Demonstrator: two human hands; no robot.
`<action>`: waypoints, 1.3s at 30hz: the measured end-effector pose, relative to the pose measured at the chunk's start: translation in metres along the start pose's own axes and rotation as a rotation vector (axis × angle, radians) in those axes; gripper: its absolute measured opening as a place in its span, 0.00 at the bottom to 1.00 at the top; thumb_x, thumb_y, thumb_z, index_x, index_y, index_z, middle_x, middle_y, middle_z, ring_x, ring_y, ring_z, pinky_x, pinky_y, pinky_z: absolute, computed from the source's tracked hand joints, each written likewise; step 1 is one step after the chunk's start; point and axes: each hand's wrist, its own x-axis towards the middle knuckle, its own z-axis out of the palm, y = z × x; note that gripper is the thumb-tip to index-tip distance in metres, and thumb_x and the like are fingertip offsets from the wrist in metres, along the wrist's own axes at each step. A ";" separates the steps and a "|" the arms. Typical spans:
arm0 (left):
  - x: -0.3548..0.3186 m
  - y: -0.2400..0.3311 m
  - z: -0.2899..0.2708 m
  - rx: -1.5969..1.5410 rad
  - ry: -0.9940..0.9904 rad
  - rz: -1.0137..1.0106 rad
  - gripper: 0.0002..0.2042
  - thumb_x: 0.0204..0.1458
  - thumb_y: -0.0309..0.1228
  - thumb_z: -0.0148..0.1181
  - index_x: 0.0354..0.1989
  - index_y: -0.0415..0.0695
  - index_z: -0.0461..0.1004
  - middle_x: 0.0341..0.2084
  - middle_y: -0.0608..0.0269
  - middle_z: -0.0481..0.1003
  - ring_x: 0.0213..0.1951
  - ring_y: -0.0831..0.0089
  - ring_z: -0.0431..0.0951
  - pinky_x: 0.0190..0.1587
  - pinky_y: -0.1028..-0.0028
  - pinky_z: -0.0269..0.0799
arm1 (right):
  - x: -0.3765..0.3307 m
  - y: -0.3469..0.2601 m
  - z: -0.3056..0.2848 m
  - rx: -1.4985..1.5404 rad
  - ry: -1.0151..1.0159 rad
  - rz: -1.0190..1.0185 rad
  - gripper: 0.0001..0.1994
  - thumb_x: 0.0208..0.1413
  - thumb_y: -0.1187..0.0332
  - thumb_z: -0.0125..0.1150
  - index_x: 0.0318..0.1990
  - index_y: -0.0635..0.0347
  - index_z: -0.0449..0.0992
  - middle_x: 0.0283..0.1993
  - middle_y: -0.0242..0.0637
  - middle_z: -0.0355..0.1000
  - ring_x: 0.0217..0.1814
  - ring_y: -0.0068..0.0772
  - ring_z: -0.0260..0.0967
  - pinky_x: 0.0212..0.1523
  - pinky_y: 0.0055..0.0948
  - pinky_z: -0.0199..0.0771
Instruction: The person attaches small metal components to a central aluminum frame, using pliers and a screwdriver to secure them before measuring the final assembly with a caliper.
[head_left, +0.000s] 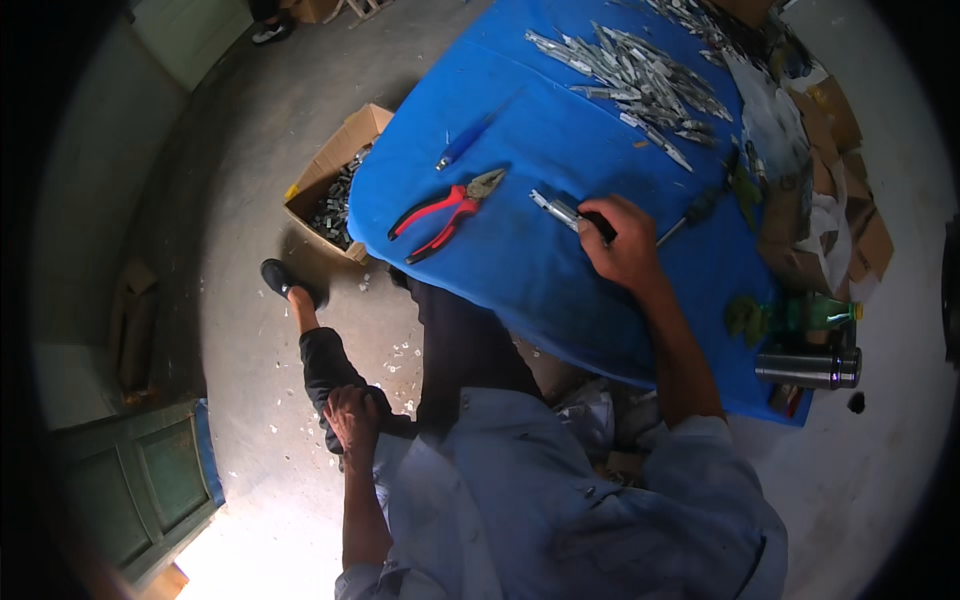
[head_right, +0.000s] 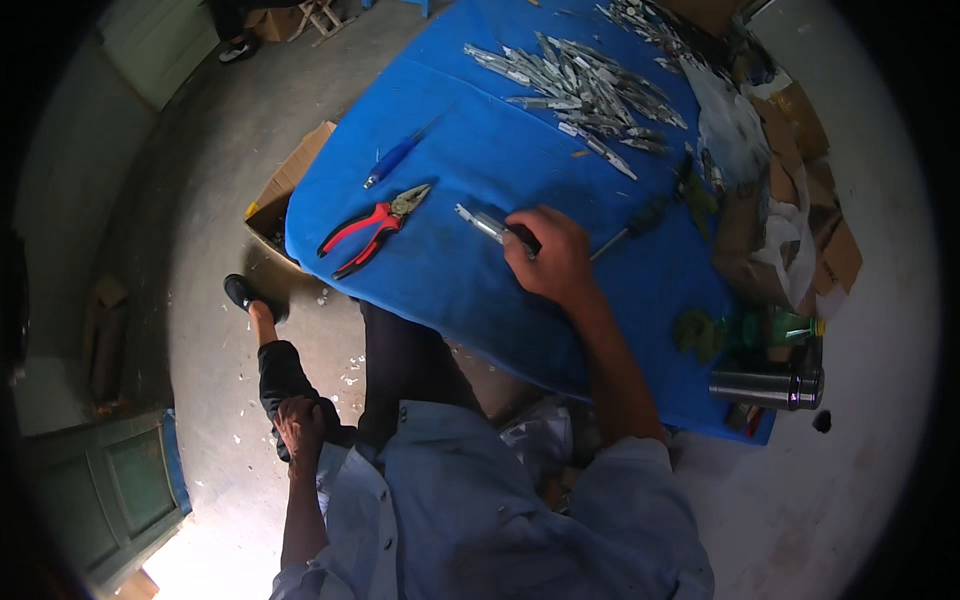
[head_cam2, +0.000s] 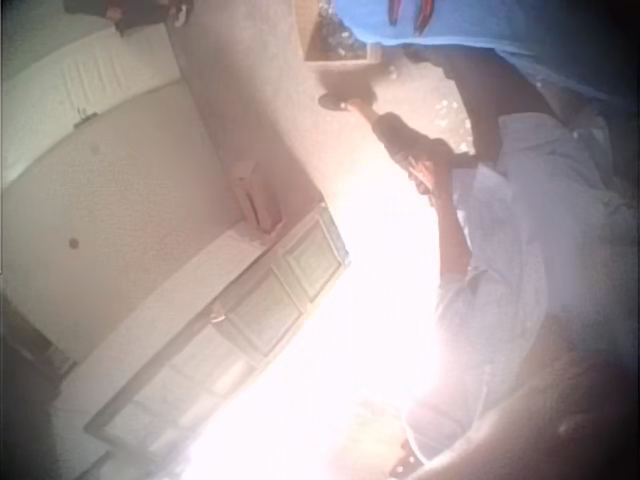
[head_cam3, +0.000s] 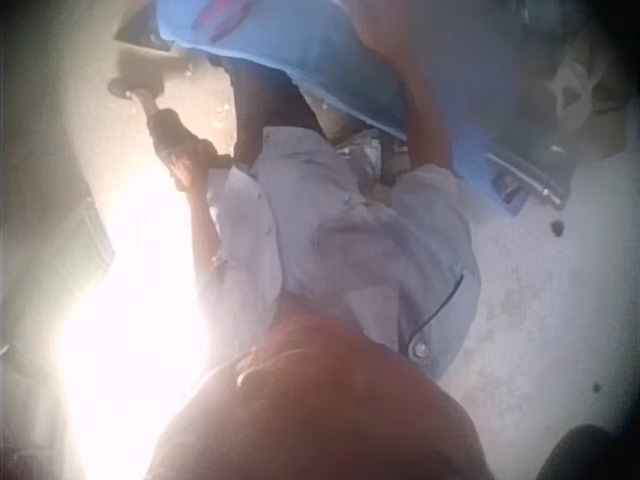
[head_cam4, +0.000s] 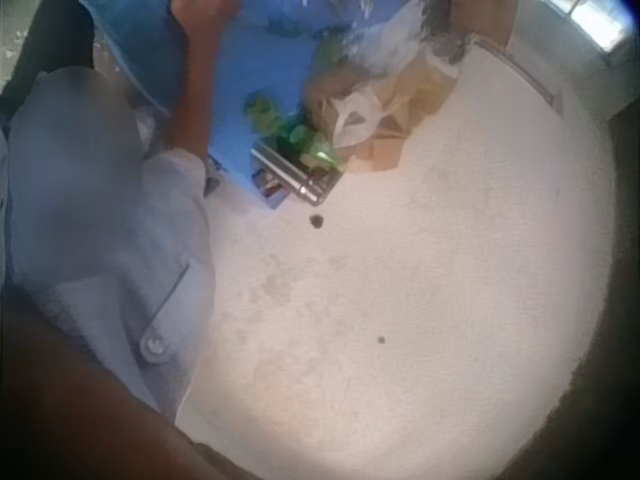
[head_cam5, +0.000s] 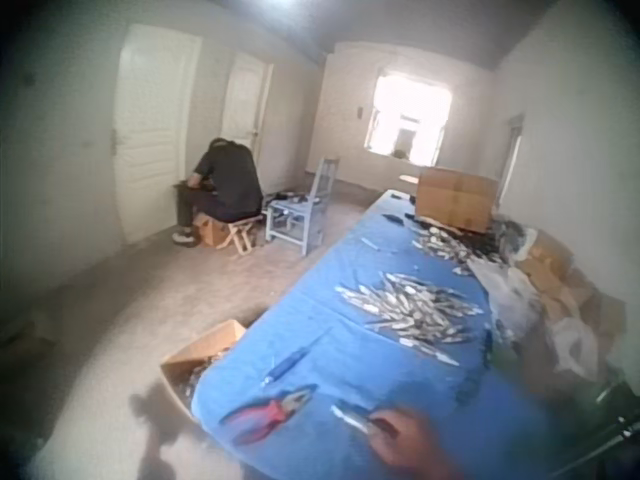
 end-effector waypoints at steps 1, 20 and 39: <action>-0.001 -0.001 0.001 0.003 -0.001 0.000 0.08 0.51 0.30 0.68 0.39 0.46 0.79 0.45 0.62 0.79 0.57 0.56 0.74 0.61 0.51 0.64 | 0.000 0.000 0.000 0.005 0.007 -0.005 0.08 0.53 0.68 0.67 0.38 0.61 0.83 0.31 0.44 0.77 0.32 0.48 0.77 0.34 0.41 0.76; 0.000 0.001 0.003 0.061 -0.050 0.019 0.08 0.52 0.31 0.68 0.39 0.45 0.79 0.47 0.60 0.80 0.57 0.56 0.75 0.62 0.51 0.65 | 0.000 0.001 -0.004 0.009 0.011 -0.013 0.05 0.53 0.72 0.65 0.36 0.60 0.82 0.29 0.41 0.76 0.30 0.46 0.76 0.32 0.41 0.74; -0.001 -0.006 0.010 0.146 -0.131 0.006 0.08 0.47 0.30 0.68 0.36 0.48 0.81 0.42 0.61 0.81 0.53 0.57 0.77 0.55 0.52 0.69 | 0.002 0.009 -0.006 0.095 0.058 -0.063 0.04 0.52 0.73 0.66 0.35 0.59 0.82 0.28 0.39 0.77 0.28 0.43 0.76 0.30 0.39 0.73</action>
